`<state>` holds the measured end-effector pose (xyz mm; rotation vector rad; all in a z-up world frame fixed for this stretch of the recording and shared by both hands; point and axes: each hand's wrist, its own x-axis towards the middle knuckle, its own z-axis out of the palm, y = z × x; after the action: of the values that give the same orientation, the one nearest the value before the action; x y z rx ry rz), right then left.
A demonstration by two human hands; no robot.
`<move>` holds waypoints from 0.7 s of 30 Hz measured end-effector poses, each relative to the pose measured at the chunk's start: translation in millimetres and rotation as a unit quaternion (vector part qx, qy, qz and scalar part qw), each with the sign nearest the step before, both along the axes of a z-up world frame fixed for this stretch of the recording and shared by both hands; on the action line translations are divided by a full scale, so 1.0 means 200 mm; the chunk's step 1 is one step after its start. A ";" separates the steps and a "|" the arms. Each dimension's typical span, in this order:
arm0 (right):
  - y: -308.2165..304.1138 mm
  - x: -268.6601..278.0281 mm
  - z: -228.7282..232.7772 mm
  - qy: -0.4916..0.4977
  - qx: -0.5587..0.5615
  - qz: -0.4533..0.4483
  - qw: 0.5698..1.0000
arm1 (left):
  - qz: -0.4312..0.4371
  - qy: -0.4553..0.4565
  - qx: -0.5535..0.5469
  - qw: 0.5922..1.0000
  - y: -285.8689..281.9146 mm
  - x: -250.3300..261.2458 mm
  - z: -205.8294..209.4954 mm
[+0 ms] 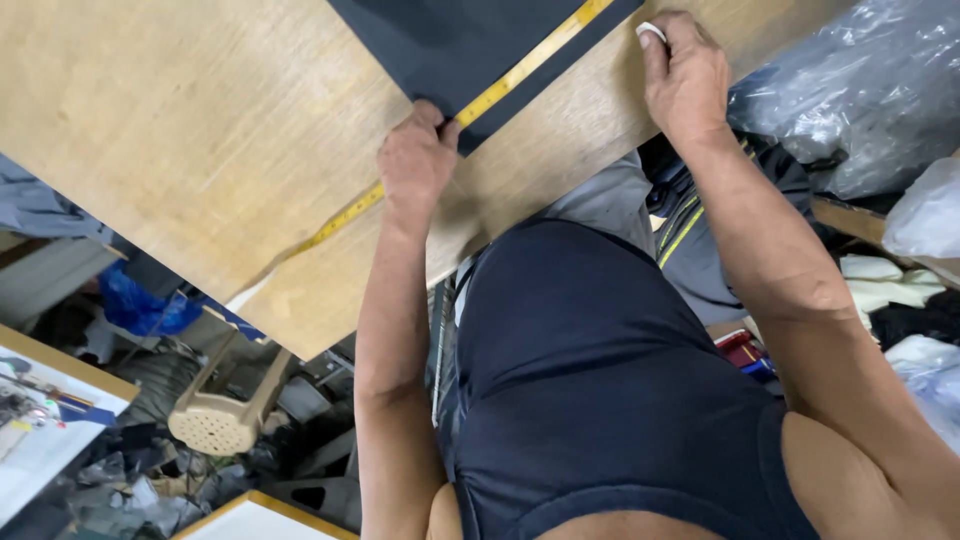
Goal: The person folds and aligns pieces of dark fabric on a wooden table, then uses a measuring tape and chalk to mark measurements. They then use large shears to cut the fabric along the marked lines.
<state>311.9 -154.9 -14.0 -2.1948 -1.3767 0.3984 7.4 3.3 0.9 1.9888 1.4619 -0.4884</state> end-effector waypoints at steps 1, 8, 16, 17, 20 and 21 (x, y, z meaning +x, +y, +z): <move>0.01 0.01 0.01 0.000 0.004 -0.001 1.000 | -0.001 0.000 0.004 1.000 -0.03 -0.03 -0.07; 0.08 0.20 -0.08 -0.075 -0.097 -0.027 0.992 | -0.050 -0.028 0.193 0.980 -0.08 -0.10 -0.24; 0.20 0.32 0.00 -0.239 -0.048 0.072 0.967 | 0.033 0.020 -0.021 0.999 0.01 0.03 0.03; 0.27 0.29 -0.02 -0.222 -0.052 0.085 0.970 | 0.033 0.024 -0.029 0.999 0.01 0.04 0.05; 0.57 0.22 -0.05 -0.197 -0.018 0.101 0.975 | 0.031 0.020 -0.025 0.999 0.02 0.04 0.03; 0.67 0.19 -0.06 -0.191 0.015 0.104 0.976 | 0.028 0.010 -0.017 0.999 0.01 0.03 0.01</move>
<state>349.5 -21.0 -25.9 -2.1846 -1.8101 0.0232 13.4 4.9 3.4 1.9168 1.5083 -0.5071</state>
